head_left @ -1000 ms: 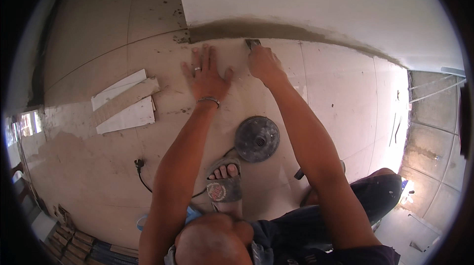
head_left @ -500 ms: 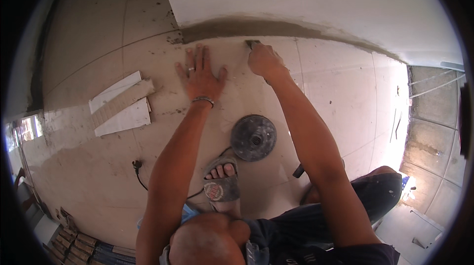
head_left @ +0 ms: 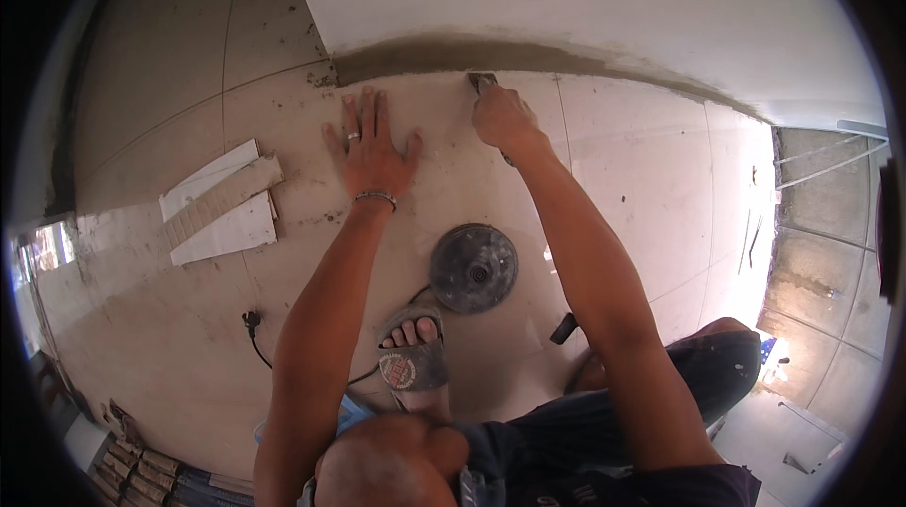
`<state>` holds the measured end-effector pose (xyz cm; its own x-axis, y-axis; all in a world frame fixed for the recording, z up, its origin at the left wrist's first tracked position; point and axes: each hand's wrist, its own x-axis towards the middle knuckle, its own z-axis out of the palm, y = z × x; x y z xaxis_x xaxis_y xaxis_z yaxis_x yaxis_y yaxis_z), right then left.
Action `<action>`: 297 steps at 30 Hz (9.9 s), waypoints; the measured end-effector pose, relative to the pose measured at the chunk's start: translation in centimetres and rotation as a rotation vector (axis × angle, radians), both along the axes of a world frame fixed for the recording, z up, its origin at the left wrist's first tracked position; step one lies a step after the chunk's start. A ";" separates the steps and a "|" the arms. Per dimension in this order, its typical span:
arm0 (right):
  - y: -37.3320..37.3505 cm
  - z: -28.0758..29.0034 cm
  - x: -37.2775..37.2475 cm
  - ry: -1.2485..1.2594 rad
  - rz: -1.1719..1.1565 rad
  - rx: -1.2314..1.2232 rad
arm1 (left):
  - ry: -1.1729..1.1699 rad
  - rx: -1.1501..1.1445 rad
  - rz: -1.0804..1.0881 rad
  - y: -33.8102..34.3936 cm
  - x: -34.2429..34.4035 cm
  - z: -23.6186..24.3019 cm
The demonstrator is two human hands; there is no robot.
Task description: The person applies grout to the joints between floor tiles using a rubber float and a grout float. They press the material into the gaps, smooth the surface, and wipe excess grout from the tile faces.
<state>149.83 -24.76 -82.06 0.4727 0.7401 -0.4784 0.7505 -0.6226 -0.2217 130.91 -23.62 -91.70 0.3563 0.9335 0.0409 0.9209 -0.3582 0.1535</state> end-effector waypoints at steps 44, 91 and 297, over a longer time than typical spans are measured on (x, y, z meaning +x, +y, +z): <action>-7.3 21.0 12.5 0.005 0.043 -0.701 | 0.057 0.063 -0.104 1.1 -3.5 -4.0; -18.6 -1.5 24.1 1.189 -1.015 1.226 | -0.285 -0.066 -0.048 -7.0 25.8 -0.6; -7.5 -0.9 15.3 1.504 -0.946 0.316 | -1.371 -1.077 0.710 -0.6 27.4 2.4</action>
